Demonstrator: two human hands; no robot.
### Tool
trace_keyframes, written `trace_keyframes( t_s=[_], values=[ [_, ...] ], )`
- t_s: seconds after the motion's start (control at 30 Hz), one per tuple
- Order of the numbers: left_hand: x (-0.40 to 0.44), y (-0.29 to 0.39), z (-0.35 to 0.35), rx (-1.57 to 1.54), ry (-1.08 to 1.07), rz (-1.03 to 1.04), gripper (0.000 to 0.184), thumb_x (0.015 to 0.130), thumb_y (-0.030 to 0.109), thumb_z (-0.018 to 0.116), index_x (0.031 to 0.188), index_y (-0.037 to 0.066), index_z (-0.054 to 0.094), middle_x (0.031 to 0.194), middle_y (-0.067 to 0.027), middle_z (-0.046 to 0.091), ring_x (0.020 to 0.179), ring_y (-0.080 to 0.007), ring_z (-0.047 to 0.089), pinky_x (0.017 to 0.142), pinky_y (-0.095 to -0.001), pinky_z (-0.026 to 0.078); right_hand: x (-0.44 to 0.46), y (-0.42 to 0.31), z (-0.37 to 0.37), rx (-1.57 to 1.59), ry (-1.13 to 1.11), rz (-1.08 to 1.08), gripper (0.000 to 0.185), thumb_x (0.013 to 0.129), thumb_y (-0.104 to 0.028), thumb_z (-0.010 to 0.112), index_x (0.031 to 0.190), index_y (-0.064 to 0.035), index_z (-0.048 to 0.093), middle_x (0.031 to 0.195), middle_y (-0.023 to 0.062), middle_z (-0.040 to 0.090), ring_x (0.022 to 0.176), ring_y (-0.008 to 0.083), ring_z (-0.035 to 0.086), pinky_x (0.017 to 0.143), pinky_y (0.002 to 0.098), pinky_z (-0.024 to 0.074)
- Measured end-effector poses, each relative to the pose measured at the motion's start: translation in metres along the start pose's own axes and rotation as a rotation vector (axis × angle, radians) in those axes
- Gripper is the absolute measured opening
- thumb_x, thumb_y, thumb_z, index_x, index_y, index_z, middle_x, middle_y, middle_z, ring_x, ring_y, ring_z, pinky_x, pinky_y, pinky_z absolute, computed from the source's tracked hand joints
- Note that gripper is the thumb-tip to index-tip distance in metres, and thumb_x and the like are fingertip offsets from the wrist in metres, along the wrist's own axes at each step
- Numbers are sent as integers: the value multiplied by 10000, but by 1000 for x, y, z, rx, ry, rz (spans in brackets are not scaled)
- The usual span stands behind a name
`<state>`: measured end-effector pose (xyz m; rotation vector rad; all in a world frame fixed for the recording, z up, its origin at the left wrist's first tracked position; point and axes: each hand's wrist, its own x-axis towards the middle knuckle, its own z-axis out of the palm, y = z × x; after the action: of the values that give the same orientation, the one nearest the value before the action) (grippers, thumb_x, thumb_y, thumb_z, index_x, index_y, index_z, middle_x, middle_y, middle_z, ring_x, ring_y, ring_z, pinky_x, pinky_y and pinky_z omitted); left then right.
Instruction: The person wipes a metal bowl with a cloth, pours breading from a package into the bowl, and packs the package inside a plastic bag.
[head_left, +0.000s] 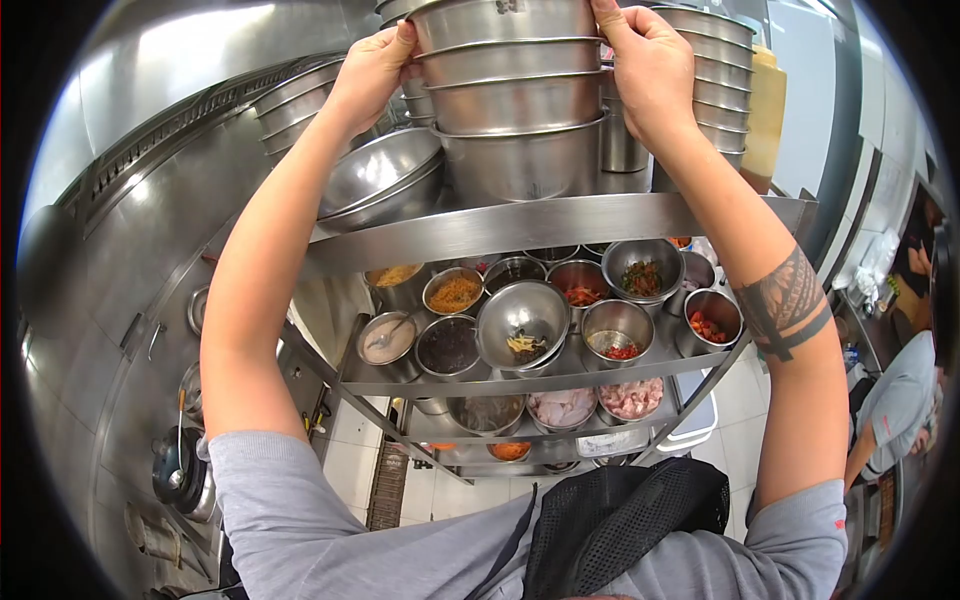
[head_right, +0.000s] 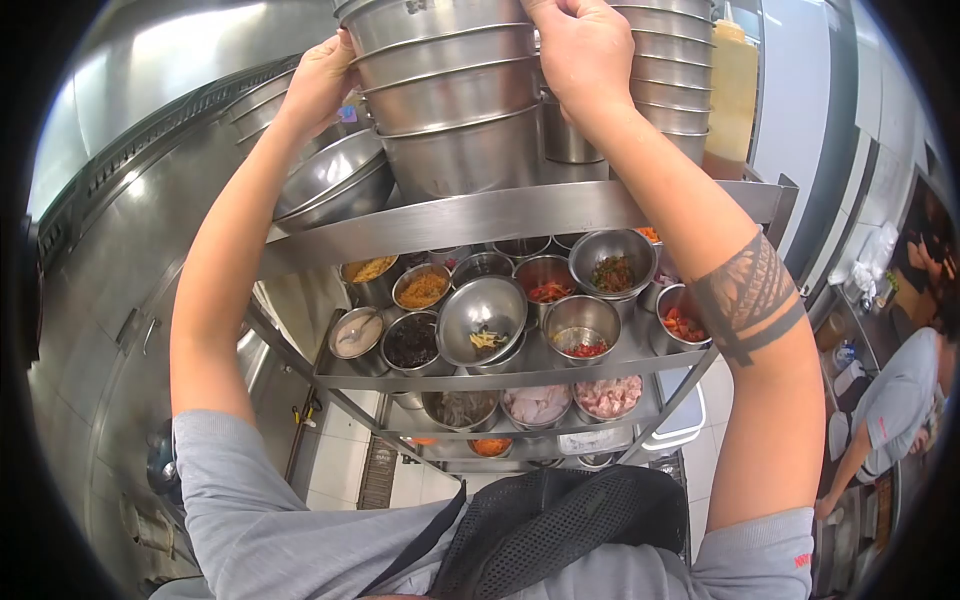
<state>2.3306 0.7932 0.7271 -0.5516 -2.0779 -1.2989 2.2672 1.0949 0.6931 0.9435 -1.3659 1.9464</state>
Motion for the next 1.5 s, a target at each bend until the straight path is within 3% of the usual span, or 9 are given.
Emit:
trace_keyframes(
  t_s=[0.47, 0.6, 0.7, 0.77, 0.9, 0.97, 1.17, 1.33, 1.5],
  values=[
    [-3, 2, 13, 20, 69, -10, 666, 1010, 587, 481, 1305, 4, 610, 1223, -88, 686, 1074, -184, 651, 971, -358, 510, 0, -1, 5, 81, 44, 25, 381, 1014, -276, 658, 724, -39, 588, 591, -22, 499, 516, 79, 439, 461, 295, 351],
    [-12, 11, 26, 53, 121, 17, 625, 1016, 585, 485, 1209, 13, 650, 1127, -62, 695, 986, -149, 635, 899, -324, 513, 1, 7, 0, 22, 53, 3, 334, 963, -270, 720, 760, -21, 628, 625, 22, 587, 542, 105, 523, 492, 297, 417],
    [-12, 4, 19, 27, 126, 42, 578, 1022, 569, 504, 1114, 24, 674, 1022, -28, 676, 907, -116, 603, 860, -297, 511, 12, 27, 0, 124, -47, 22, 341, 966, -386, 726, 839, -76, 662, 751, -67, 558, 690, 31, 461, 625, 228, 386],
    [-17, 9, 23, -45, 134, 31, 543, 1013, 583, 521, 1044, 59, 660, 944, 16, 617, 844, -88, 560, 796, -266, 493, 10, 29, 1, -38, 17, -135, 383, 936, -411, 744, 885, -35, 693, 816, -3, 621, 776, 76, 548, 676, 279, 467],
    [-17, 3, 17, -26, 160, 26, 482, 1004, 545, 575, 1008, 70, 662, 877, 21, 649, 764, -82, 585, 745, -258, 504, -1, 15, -2, 26, -8, -62, 427, 931, -429, 745, 868, -11, 691, 775, 6, 627, 729, 87, 533, 685, 281, 452],
    [-21, 6, 11, -76, 74, 37, 512, 991, 529, 583, 1161, 50, 645, 1071, -47, 712, 970, -135, 676, 860, -318, 548, 2, 17, -3, 108, -22, -89, 385, 943, -390, 746, 878, -13, 702, 758, -19, 615, 712, 74, 514, 678, 270, 443],
    [-17, 5, 22, -279, 117, 117, 413, 951, 436, 708, 1123, 70, 622, 939, 6, 651, 845, -83, 599, 790, -259, 503, 6, 18, -2, 243, -9, -40, 349, 925, -356, 783, 947, -10, 741, 832, -24, 659, 766, 48, 525, 700, 241, 439],
    [-17, 19, 28, -369, -71, 48, 832, 869, 618, 693, 1442, 53, 481, 1372, -77, 590, 1265, -197, 548, 1073, -388, 428, 1, 10, -4, 308, 7, -16, 311, 942, -308, 772, 1018, -9, 734, 884, -20, 680, 780, 36, 554, 695, 216, 444],
    [-21, 33, 36, -316, -194, -9, 1033, 802, 763, 634, 1519, 54, 411, 1529, -78, 488, 1439, -233, 390, 1188, -460, 292, -5, 12, -9, 366, -16, 0, 331, 944, -315, 768, 1092, -26, 704, 931, -21, 685, 800, 42, 590, 704, 219, 470]
  ],
)
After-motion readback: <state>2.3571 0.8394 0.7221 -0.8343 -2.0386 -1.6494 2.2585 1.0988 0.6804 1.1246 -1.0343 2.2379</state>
